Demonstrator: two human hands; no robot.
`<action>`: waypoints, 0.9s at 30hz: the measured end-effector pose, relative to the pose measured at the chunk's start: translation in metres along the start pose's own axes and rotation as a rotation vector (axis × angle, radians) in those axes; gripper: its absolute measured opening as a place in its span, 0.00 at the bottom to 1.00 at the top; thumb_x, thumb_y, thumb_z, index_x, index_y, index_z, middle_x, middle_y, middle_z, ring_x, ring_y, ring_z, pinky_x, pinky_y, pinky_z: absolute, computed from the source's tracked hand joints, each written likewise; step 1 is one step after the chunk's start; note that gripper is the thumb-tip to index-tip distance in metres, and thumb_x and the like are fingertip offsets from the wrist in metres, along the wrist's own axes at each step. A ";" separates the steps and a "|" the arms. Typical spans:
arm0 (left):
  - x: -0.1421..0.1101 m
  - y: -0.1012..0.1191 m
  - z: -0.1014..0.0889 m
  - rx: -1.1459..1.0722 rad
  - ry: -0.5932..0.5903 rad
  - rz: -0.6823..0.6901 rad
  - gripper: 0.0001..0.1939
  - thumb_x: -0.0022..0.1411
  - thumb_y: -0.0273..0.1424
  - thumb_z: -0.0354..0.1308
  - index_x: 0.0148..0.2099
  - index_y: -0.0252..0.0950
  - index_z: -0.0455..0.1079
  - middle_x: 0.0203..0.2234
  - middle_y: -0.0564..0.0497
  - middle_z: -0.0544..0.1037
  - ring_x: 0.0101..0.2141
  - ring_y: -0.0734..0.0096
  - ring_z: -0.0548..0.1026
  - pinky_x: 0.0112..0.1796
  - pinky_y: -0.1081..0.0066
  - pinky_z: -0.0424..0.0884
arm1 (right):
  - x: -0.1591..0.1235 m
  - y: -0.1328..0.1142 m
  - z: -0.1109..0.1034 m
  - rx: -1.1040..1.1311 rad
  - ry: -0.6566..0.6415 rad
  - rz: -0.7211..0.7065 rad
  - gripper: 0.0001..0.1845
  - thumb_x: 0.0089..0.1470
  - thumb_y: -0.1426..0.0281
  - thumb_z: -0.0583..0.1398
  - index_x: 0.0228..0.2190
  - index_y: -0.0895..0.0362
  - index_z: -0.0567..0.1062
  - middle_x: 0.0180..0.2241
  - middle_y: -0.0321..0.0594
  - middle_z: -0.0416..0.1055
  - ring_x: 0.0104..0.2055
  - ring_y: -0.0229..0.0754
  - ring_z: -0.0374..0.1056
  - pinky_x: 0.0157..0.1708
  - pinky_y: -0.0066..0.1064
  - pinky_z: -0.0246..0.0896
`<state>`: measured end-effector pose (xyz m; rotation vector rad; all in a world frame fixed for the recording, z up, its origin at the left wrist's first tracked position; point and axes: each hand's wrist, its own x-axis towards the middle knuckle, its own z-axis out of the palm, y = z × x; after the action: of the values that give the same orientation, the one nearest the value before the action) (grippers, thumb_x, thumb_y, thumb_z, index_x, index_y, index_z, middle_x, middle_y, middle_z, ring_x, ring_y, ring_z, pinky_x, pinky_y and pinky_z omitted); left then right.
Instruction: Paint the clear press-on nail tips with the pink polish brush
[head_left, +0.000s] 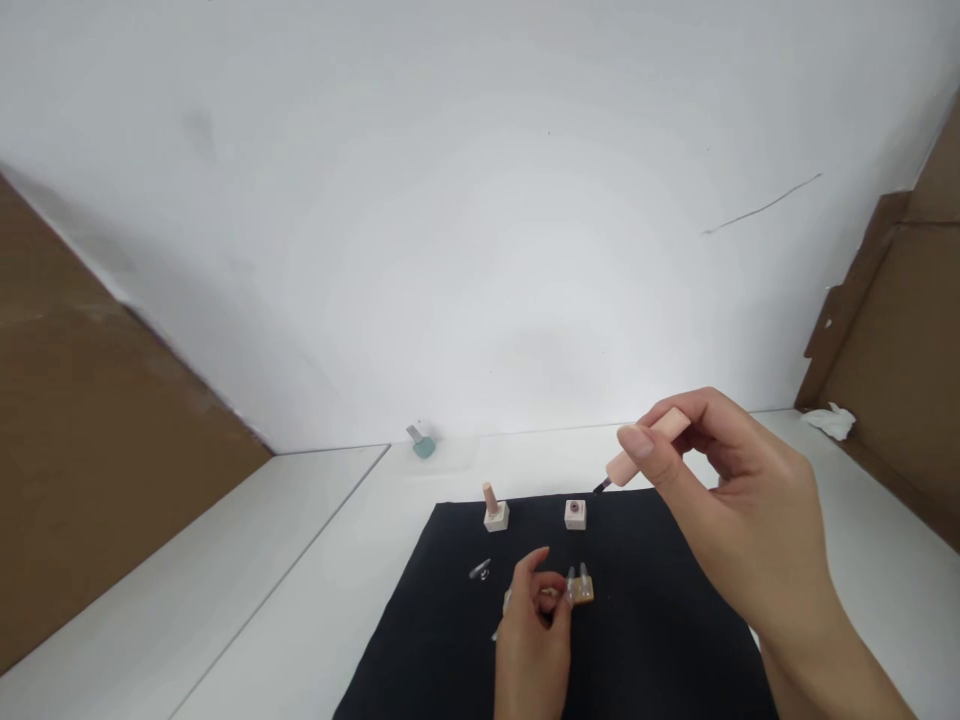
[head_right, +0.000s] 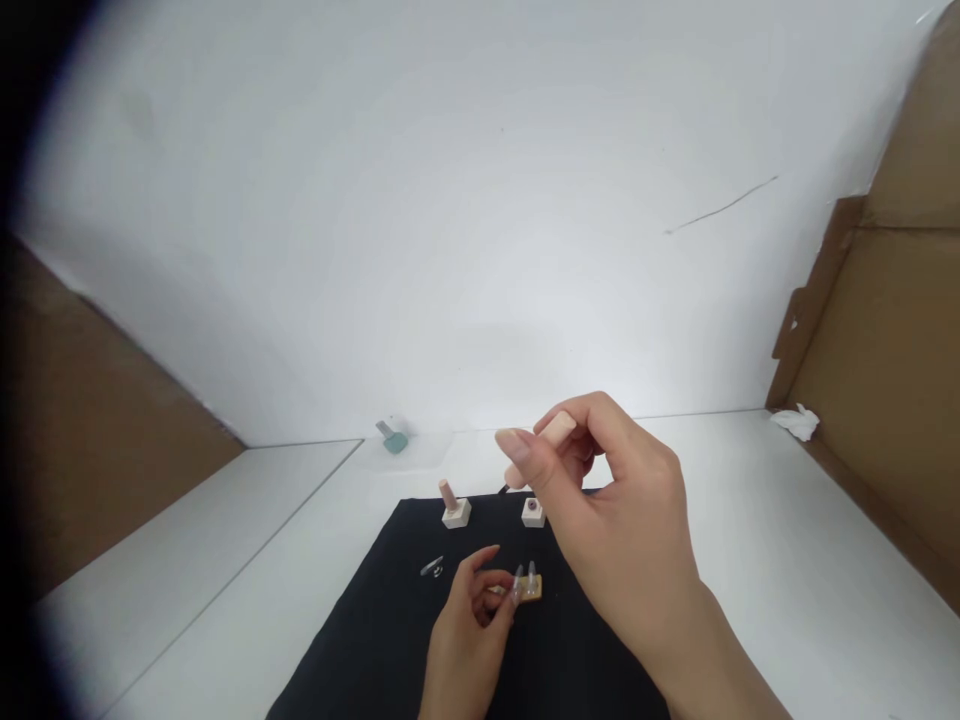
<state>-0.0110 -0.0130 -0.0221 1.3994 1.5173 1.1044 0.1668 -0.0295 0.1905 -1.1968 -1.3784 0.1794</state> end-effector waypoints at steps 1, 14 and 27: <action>0.000 0.001 0.000 0.011 -0.002 0.000 0.27 0.57 0.39 0.61 0.56 0.35 0.66 0.33 0.49 0.81 0.31 0.60 0.79 0.37 0.61 0.76 | 0.000 0.000 0.000 0.002 -0.001 0.001 0.17 0.64 0.60 0.63 0.24 0.50 0.72 0.24 0.32 0.79 0.23 0.38 0.71 0.23 0.27 0.65; -0.008 0.019 0.011 0.052 0.108 0.064 0.24 0.56 0.35 0.56 0.55 0.34 0.67 0.29 0.49 0.79 0.28 0.60 0.76 0.35 0.61 0.74 | -0.001 0.003 0.007 0.002 -0.058 0.034 0.16 0.63 0.60 0.64 0.24 0.50 0.72 0.24 0.32 0.80 0.25 0.40 0.73 0.25 0.29 0.68; -0.057 -0.002 -0.010 -0.030 0.083 -0.006 0.28 0.54 0.40 0.64 0.58 0.42 0.73 0.36 0.47 0.82 0.21 0.66 0.75 0.20 0.69 0.72 | -0.002 0.006 0.009 -0.077 -0.033 0.009 0.16 0.64 0.60 0.63 0.24 0.49 0.73 0.24 0.34 0.79 0.24 0.41 0.70 0.27 0.30 0.69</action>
<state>-0.0163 -0.0710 -0.0217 1.3427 1.5559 1.1903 0.1621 -0.0234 0.1830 -1.2685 -1.4199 0.1544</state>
